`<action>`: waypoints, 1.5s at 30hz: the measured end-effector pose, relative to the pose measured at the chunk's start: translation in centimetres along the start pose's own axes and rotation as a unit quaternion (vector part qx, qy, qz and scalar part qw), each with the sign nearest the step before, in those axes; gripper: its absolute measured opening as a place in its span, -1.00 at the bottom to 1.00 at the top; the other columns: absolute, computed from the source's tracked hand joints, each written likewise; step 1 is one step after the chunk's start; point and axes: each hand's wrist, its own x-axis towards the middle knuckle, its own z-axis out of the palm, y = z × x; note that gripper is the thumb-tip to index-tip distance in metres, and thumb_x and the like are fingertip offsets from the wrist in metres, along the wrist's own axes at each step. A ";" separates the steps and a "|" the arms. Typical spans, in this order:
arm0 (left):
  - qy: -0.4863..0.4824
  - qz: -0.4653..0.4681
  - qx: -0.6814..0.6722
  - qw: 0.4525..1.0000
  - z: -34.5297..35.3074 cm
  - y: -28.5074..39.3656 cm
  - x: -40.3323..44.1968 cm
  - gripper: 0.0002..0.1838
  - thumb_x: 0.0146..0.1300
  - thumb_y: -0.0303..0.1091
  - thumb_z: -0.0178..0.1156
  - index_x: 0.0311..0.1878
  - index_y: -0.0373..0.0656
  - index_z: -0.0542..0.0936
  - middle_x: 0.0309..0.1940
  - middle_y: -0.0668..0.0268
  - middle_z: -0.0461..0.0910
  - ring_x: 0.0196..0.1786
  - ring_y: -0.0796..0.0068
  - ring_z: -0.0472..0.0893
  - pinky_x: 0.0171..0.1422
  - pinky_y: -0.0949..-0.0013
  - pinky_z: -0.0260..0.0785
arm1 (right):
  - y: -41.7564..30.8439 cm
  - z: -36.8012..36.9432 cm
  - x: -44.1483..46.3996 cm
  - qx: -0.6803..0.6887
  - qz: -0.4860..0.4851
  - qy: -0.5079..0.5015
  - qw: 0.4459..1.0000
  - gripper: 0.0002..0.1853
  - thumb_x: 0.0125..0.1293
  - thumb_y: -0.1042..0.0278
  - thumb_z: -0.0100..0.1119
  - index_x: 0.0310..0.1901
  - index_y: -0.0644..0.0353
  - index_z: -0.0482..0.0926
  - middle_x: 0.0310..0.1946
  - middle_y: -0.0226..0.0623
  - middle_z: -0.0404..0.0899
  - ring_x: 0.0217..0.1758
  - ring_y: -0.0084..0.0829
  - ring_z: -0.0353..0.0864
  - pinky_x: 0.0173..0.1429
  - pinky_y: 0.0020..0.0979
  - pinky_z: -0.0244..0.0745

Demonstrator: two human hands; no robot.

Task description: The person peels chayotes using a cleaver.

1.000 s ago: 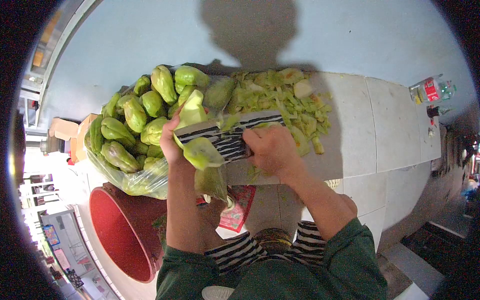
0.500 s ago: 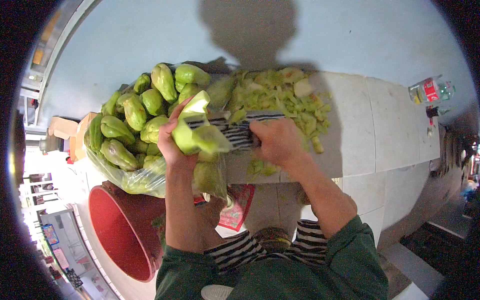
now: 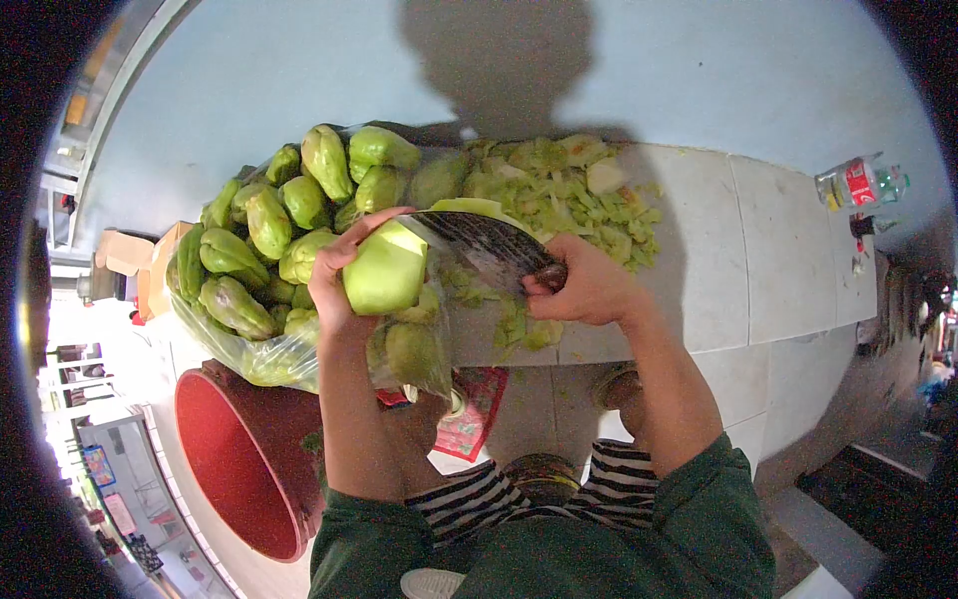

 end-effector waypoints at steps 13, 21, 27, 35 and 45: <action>-0.013 -0.035 -0.014 0.999 0.4 0.2 -0.5 -0.21 -0.11 -0.04 -0.08 0.10 -0.54 0.44 -0.02 -0.08 0.56 -0.06 0.20 0.60 0.07 0.34 0.44 | -0.7 -1.0 -0.6 0.057 0.008 -0.037 0.998 -0.43 -0.14 0.41 0.46 -0.08 0.29 0.37 -0.40 -0.41 0.55 -0.36 -0.67 0.53 -0.25 -0.57 0.51; -0.032 -0.038 -0.001 0.999 0.3 0.5 -0.6 -0.21 -0.13 -0.07 -0.05 0.10 -0.56 0.44 -0.04 -0.07 0.57 -0.07 0.21 0.61 0.07 0.34 0.45 | -1.2 -0.7 -0.5 0.034 -0.004 -0.067 0.997 -0.45 -0.16 0.38 0.45 -0.10 0.29 0.40 -0.40 -0.44 0.56 -0.37 -0.69 0.52 -0.25 -0.59 0.49; -0.042 -0.045 -0.015 0.998 0.8 0.6 -0.6 -0.23 -0.15 -0.09 -0.03 0.08 -0.55 0.47 -0.05 -0.06 0.58 -0.11 0.24 0.62 0.03 0.34 0.48 | -1.6 -0.7 -0.7 0.006 -0.002 -0.062 0.998 -0.49 -0.17 0.36 0.43 -0.15 0.29 0.45 -0.42 -0.44 0.58 -0.38 -0.67 0.53 -0.23 -0.56 0.50; -0.017 -0.083 0.086 0.993 0.6 0.2 -0.6 -0.26 -0.15 -0.08 -0.03 0.05 -0.52 0.50 -0.08 -0.02 0.60 -0.11 0.24 0.61 0.08 0.33 0.44 | -1.8 -0.7 -0.5 -0.069 -0.039 -0.092 0.993 -0.60 -0.16 0.36 0.41 -0.28 0.30 0.46 -0.47 -0.44 0.57 -0.40 -0.68 0.52 -0.27 -0.56 0.48; 0.044 -0.011 0.045 0.998 0.4 -1.0 0.6 -0.34 -0.05 -0.14 -0.13 0.03 -0.47 0.52 -0.07 0.04 0.59 -0.05 0.27 0.57 0.08 0.35 0.41 | -1.5 1.4 0.4 -0.122 -0.195 0.006 0.973 -0.82 -0.09 0.38 0.26 -0.55 0.22 0.44 -0.74 -0.30 0.35 -0.64 -0.46 0.37 -0.48 -0.35 0.27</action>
